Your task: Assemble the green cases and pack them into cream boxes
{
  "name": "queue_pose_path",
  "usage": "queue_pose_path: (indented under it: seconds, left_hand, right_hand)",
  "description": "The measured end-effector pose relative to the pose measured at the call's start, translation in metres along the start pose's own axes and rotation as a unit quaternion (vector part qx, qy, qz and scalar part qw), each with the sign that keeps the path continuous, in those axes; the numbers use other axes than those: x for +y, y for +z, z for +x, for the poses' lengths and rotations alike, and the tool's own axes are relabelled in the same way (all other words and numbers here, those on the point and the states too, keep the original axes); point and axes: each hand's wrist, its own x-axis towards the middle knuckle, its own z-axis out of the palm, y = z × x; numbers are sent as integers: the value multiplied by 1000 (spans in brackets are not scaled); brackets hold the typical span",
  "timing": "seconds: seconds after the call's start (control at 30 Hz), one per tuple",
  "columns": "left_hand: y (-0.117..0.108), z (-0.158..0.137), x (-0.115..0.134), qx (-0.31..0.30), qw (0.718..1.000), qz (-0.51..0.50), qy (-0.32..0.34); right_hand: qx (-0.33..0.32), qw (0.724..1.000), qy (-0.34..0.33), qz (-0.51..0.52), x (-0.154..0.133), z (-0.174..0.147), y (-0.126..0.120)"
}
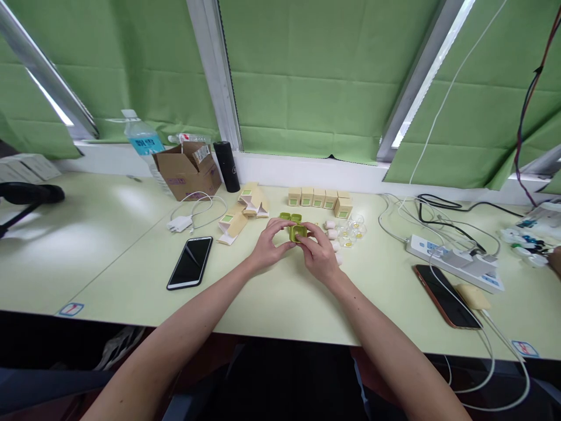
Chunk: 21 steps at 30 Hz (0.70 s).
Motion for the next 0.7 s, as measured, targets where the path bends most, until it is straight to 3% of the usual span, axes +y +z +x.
queue_pose_path:
  seconds: [0.7]
  left_hand:
    - [1,0,-1,6,1000,-17,15]
  right_hand:
    - [14,1000,-26,-10,-1,0,0]
